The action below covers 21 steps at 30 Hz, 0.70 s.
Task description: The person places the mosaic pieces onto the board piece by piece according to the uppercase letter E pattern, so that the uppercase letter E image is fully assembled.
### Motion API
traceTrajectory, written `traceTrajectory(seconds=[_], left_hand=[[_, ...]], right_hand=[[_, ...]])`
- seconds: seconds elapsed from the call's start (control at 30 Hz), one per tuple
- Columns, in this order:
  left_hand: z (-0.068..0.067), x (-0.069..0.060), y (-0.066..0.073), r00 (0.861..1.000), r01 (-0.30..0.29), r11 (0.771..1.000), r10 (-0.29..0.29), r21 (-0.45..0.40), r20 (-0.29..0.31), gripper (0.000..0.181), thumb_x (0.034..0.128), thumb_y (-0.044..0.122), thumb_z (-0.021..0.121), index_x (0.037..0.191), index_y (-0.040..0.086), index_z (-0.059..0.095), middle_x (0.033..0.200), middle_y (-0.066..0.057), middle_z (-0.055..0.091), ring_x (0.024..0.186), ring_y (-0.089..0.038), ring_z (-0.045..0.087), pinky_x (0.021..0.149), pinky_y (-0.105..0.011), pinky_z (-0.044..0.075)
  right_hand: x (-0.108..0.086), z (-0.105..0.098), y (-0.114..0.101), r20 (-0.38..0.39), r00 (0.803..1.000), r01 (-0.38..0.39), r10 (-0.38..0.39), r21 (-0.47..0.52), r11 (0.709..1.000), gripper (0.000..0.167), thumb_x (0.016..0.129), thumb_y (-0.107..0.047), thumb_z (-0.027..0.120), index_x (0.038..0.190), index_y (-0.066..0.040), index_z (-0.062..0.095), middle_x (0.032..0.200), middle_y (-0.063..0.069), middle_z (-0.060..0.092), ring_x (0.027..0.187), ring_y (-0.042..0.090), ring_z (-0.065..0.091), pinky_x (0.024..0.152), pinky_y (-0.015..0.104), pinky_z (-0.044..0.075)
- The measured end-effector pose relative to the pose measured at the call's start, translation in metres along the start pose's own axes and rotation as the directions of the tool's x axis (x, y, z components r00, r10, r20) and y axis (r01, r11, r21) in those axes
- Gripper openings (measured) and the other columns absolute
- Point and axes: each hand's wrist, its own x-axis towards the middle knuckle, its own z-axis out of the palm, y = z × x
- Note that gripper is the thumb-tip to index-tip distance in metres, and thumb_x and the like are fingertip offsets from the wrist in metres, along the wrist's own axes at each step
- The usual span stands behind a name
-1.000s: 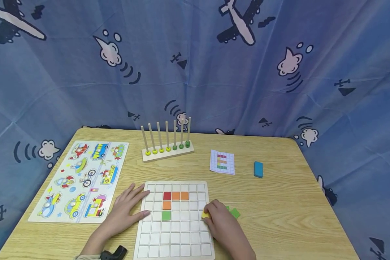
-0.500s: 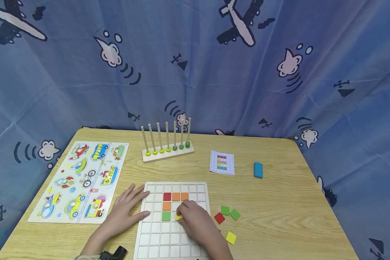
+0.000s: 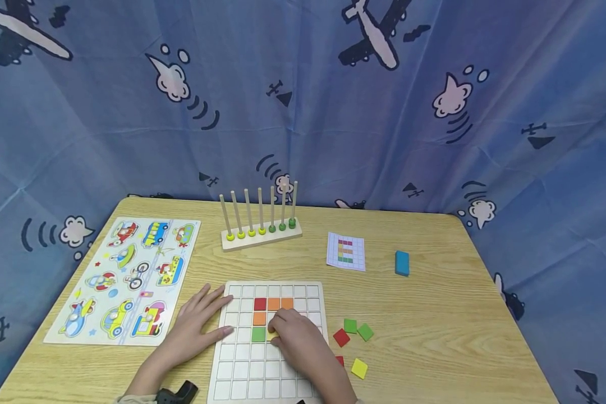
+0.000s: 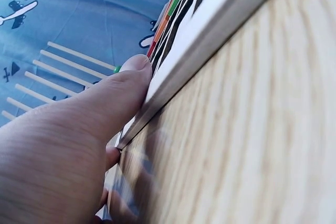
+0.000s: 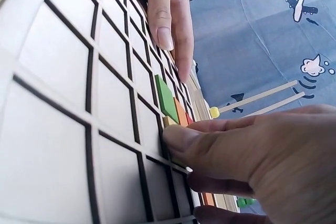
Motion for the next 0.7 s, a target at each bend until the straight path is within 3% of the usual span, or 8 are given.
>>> traceTrajectory(seconds=[0.43,0.7], left_hand=[[0.001,0.0,0.0,1.0,-0.008,1.0,0.009,0.007,-0.019,0.064,0.0846,0.058,0.062,0.14,0.029,0.049,0.154,0.004,0.033,0.146,-0.031,0.017,0.112,-0.063,0.014],[0.0,0.0,0.001,1.0,-0.006,1.0,0.006,0.001,-0.006,0.064,0.0848,0.057,0.063,0.141,0.028,0.049,0.155,0.003,0.033,0.146,-0.032,0.016,0.112,-0.062,0.013]], right_hand=[[-0.001,0.0,-0.003,0.032,0.999,-0.042,0.044,-0.034,0.999,0.015,0.085,-0.02,0.073,0.097,-0.016,0.066,0.099,-0.007,0.058,0.09,0.01,0.054,0.078,0.026,0.052],[-0.014,-0.021,0.008,-0.014,0.995,-0.101,0.1,-0.06,0.993,0.019,0.086,-0.02,0.071,0.102,-0.013,0.065,0.098,-0.005,0.062,0.088,0.01,0.058,0.077,0.029,0.053]])
